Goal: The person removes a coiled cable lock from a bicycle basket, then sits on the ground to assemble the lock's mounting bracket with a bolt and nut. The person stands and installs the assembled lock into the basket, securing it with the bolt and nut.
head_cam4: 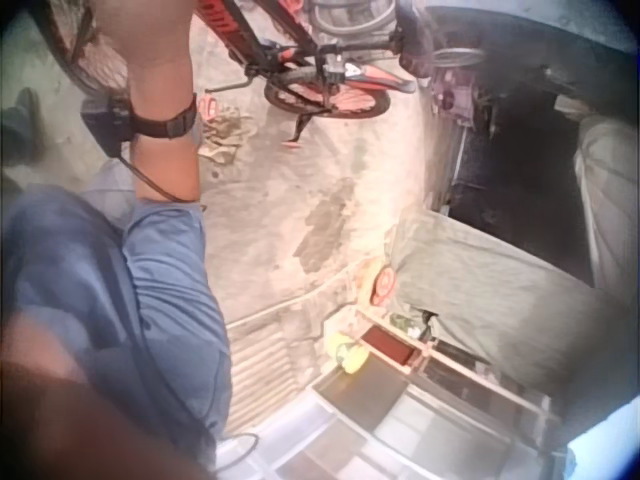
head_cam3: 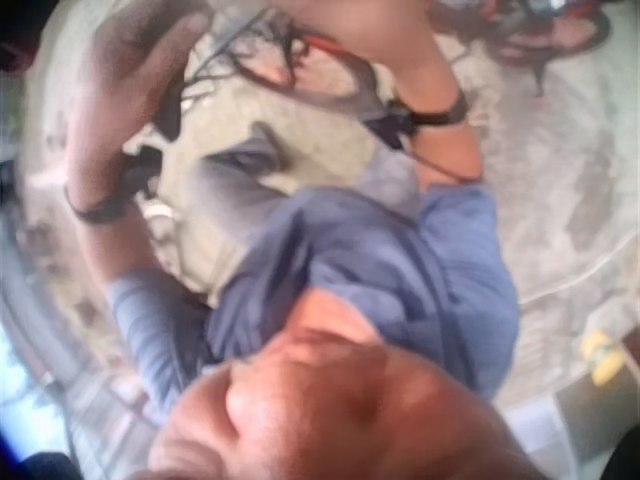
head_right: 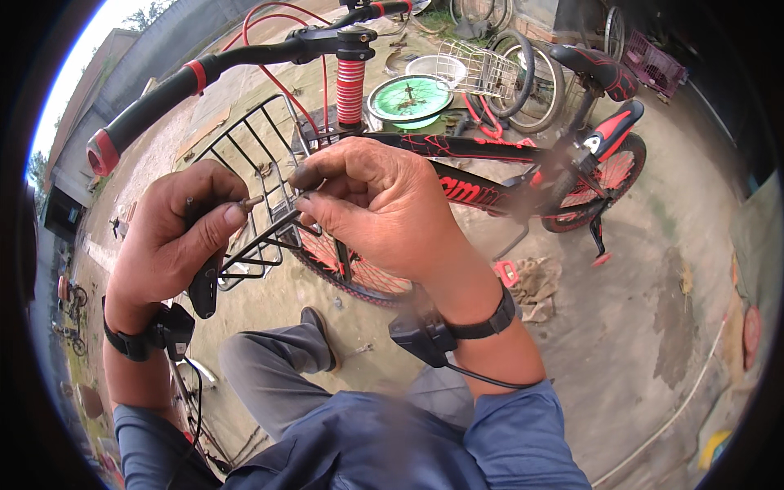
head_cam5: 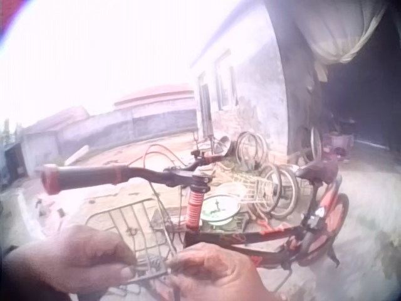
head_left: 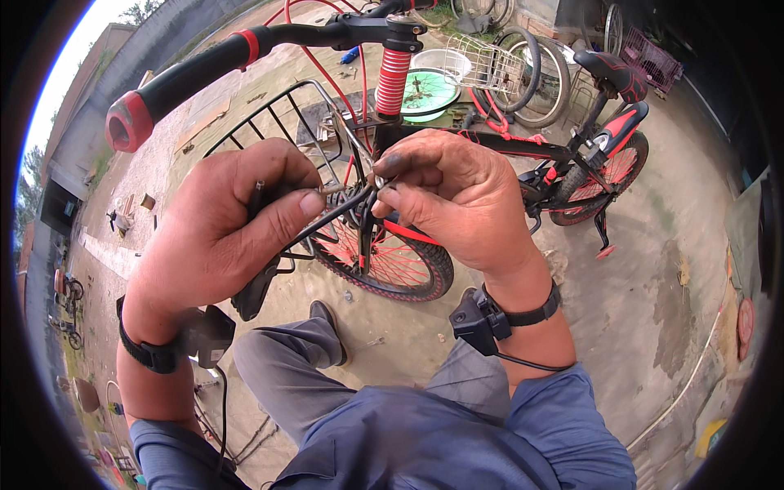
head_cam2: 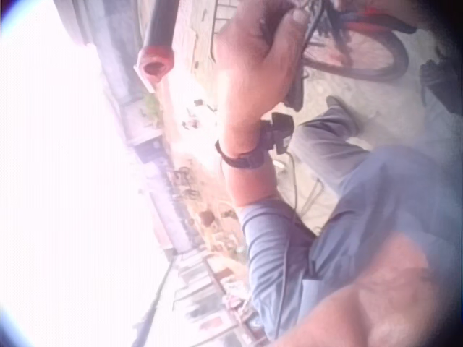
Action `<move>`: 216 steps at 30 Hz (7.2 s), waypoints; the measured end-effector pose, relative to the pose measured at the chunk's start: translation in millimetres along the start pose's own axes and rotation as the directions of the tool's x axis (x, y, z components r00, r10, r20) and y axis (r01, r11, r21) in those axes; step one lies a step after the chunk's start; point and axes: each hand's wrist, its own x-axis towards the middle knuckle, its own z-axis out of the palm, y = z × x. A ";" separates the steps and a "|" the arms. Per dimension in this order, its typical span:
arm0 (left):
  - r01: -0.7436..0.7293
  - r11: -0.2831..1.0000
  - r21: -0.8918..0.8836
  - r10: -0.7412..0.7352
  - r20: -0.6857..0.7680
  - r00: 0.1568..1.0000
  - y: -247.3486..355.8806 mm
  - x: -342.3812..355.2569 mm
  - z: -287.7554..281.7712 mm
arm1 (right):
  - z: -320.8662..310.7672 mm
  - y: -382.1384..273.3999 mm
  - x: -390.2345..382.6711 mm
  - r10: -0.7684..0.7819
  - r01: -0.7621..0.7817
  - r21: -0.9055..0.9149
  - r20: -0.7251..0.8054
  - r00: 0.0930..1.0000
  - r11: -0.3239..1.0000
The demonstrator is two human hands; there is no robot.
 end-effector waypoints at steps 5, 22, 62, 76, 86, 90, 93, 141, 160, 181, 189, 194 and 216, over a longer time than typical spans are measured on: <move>-0.145 0.985 -0.093 0.148 0.024 0.989 -4.6 -20.9 22.3 | 17.5 -11.8 -22.9 0.015 -0.015 -0.002 0.082 0.997 1.000; 0.100 0.915 -0.392 -0.089 0.047 0.995 -15.5 -69.7 36.8 | 48.9 -24.4 -36.3 -0.091 0.161 -0.356 0.204 0.975 0.921; -0.108 0.964 -0.244 0.039 -0.270 0.962 -24.1 -83.1 65.6 | 61.6 -20.8 -45.5 0.087 0.047 -0.570 0.206 0.975 0.820; -0.159 0.980 -0.122 0.120 -0.277 0.953 -30.1 -81.7 72.5 | 62.1 -16.2 -60.7 0.122 -0.046 -0.478 0.128 0.984 0.877; -0.156 0.986 -0.063 0.135 -0.257 0.957 -31.0 -81.7 74.8 | 65.2 -11.9 -63.6 0.182 -0.146 -0.381 0.059 0.982 0.913; -0.142 0.989 -0.049 0.127 -0.237 0.963 -30.4 -80.9 75.5 | 54.8 -16.5 -61.8 0.342 -0.244 -0.436 0.163 0.925 0.866; -0.143 0.988 -0.056 0.125 -0.241 0.962 -30.4 -80.5 75.7 | 59.8 -9.4 -64.5 0.185 -0.125 -0.392 0.120 0.975 0.911; 0.039 0.655 -0.755 -0.095 -0.031 0.995 -19.0 -31.5 35.1 | 59.6 8.5 -19.1 0.216 -0.223 0.035 0.141 0.966 0.974; 0.116 0.844 0.524 -0.126 -0.016 0.992 -110.4 46.6 -20.3 | -34.7 92.3 107.2 0.273 -0.181 -0.703 0.019 0.962 0.687; 0.002 0.712 0.702 0.109 -0.114 0.988 -116.0 71.6 -3.5 | -25.2 103.0 114.6 0.239 -0.167 -0.820 -0.037 0.970 0.548; -0.028 0.447 0.894 0.256 -0.098 0.962 -123.3 74.7 3.7 | -24.3 100.7 113.8 0.259 -0.181 -0.825 -0.044 0.965 0.536; -0.039 0.342 0.939 0.343 -0.087 0.935 -122.8 73.5 7.7 | -24.6 101.0 115.0 0.248 -0.168 -0.826 -0.036 0.968 0.538; 0.044 0.644 0.764 0.182 -0.208 0.961 -123.1 69.7 20.5 | -26.7 99.3 115.5 0.259 -0.177 -0.817 -0.035 0.965 0.549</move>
